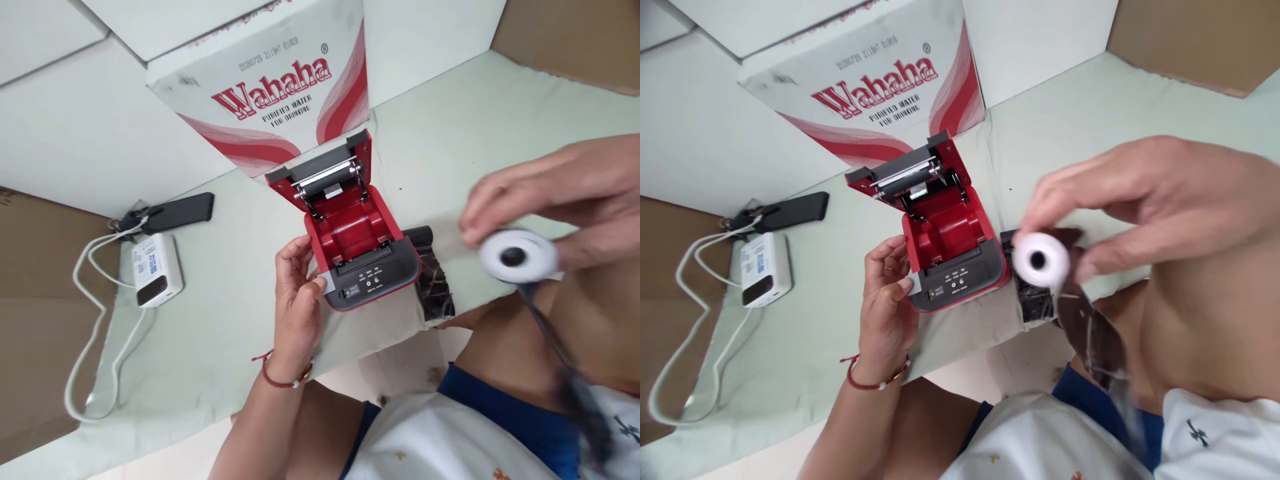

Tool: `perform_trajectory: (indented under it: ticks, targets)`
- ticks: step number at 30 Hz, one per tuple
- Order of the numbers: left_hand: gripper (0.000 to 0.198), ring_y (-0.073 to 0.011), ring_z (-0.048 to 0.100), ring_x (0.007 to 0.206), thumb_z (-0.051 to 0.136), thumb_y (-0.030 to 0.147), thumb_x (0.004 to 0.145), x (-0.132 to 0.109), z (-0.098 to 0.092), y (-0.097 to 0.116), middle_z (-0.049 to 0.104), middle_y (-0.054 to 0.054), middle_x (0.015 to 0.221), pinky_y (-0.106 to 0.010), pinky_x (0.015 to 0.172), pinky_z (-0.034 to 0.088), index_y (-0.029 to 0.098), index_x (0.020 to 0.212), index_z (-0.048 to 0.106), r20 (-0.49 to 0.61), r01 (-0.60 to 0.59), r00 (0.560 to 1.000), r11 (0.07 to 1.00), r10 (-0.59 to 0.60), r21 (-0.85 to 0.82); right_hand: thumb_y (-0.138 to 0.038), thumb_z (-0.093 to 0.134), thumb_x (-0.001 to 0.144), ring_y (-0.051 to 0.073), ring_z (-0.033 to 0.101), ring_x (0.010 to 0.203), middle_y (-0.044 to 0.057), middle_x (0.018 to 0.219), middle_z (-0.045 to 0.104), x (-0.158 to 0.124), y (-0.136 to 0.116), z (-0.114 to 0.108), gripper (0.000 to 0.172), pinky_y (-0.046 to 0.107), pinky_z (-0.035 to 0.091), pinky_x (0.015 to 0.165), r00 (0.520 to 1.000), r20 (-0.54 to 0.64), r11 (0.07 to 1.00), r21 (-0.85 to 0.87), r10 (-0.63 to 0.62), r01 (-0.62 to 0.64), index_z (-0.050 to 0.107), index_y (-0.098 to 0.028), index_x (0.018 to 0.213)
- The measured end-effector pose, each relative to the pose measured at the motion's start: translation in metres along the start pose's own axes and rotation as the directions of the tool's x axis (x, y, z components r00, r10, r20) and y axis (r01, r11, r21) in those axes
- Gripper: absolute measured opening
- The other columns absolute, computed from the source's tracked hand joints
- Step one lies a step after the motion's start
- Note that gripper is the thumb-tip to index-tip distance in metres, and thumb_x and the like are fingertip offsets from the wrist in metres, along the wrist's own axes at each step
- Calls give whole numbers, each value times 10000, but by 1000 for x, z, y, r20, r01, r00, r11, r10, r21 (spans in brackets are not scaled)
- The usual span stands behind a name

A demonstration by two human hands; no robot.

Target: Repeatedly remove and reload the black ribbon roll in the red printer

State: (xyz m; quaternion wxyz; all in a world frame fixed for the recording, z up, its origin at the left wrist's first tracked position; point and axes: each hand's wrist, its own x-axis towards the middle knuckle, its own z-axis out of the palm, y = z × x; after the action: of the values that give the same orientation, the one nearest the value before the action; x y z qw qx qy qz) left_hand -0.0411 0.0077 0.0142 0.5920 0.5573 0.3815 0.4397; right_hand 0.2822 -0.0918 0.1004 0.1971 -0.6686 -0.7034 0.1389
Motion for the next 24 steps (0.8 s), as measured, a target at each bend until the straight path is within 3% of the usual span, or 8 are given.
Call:
perform_trajectory:
  ticks: [5, 10, 13, 16, 20, 24]
  targets:
    - [424, -284, 541, 1480, 706, 331, 894, -5, 6, -4, 609, -36, 1490, -443, 1207, 510, 336, 1313, 637, -40, -130, 990, 990, 132, 49, -316, 683, 972, 269, 652, 1132, 75, 1204, 799, 48, -39, 24, 361, 411, 472, 995, 988, 12, 985, 86, -153, 151, 778, -284, 1319]
    - [509, -343, 390, 1640, 769, 443, 943, -15, 9, -4, 538, -50, 1609, -554, 1357, 354, 372, 1426, 623, 0, -341, 939, 930, 344, 140, -214, 592, 1001, 264, 631, 1095, 62, 1165, 792, 78, -61, 47, 420, 389, 470, 973, 971, 19, 963, 130, -239, 234, 731, -255, 1394]
    - [603, -392, 307, 1683, 767, 440, 927, -19, 8, -3, 525, -51, 1633, -656, 1383, 244, 404, 1504, 596, 85, -502, 861, 815, 501, 288, -191, 575, 1004, 302, 608, 1167, 98, 1170, 781, 82, -66, 54, 431, 432, 476, 1011, 972, 42, 971, 81, -229, 225, 727, -220, 1405]
    - [737, -432, 335, 1662, 790, 356, 847, -21, 5, -3, 595, -48, 1580, -726, 1373, 193, 409, 1550, 577, 225, -638, 761, 643, 608, 424, -185, 578, 1001, 334, 602, 1266, 140, 1208, 766, 85, -69, 58, 363, 480, 488, 1056, 966, 88, 970, 49, -243, 239, 778, -191, 1305]
    - [718, -421, 434, 1606, 759, 196, 799, -24, 3, -4, 725, -58, 1411, -718, 1354, 231, 380, 1483, 639, 383, -738, 657, 450, 650, 502, -151, 573, 991, 315, 636, 1308, 149, 1321, 757, 90, -70, 62, 344, 479, 499, 1113, 963, 65, 963, 92, -260, 254, 796, -174, 1252]
    - [658, -370, 532, 1551, 702, 133, 852, -25, 1, -5, 786, -33, 1314, -711, 1360, 232, 399, 1451, 652, 440, -775, 607, 373, 662, 510, -162, 582, 997, 286, 657, 1330, 118, 1377, 756, 94, -69, 66, 380, 445, 496, 1165, 972, 9, 964, 132, -233, 230, 774, -177, 1324]
